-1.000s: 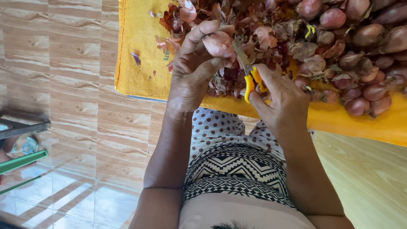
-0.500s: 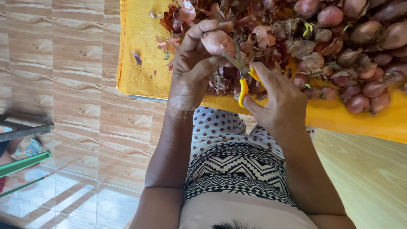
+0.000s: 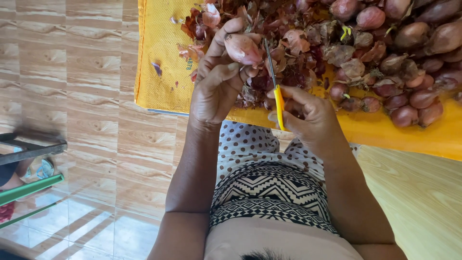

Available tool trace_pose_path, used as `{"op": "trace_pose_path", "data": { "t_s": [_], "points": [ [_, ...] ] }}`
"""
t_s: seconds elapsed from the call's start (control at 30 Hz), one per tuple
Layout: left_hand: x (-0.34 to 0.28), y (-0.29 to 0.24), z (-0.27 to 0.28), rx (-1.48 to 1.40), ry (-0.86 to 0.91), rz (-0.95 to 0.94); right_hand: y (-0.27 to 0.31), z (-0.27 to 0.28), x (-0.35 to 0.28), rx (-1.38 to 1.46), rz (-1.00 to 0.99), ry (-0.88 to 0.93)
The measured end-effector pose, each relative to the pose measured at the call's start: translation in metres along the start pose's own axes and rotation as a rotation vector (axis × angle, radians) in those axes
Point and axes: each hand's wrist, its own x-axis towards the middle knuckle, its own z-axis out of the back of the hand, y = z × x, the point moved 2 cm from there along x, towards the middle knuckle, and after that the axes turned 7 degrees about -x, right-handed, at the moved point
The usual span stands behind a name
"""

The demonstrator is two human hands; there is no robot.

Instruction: Peeling small onions by snipping ends with scissors and removing skins by hand

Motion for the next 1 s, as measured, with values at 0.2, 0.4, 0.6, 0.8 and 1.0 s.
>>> {"op": "trace_pose_path", "data": {
  "t_s": [0.2, 0.4, 0.6, 0.8, 1.0],
  "points": [
    [0.004, 0.003, -0.002, -0.21, -0.043, 0.105, 0.002, -0.001, 0.001, 0.067, 0.014, -0.032],
    [0.003, 0.004, -0.012, -0.073, -0.062, 0.13, 0.007, 0.002, 0.0, -0.877, 0.346, -0.317],
    [0.0, 0.007, -0.019, 0.076, -0.062, 0.132, -0.001, 0.0, 0.001, -1.151, 0.415, -0.381],
    [0.0, 0.005, -0.02, 0.132, -0.06, 0.091, 0.003, 0.002, -0.001, -0.984, 0.416, -0.329],
    [-0.001, 0.004, -0.021, 0.237, -0.06, 0.077, 0.001, 0.003, -0.001, -1.025, 0.406, -0.335]
  ]
}}
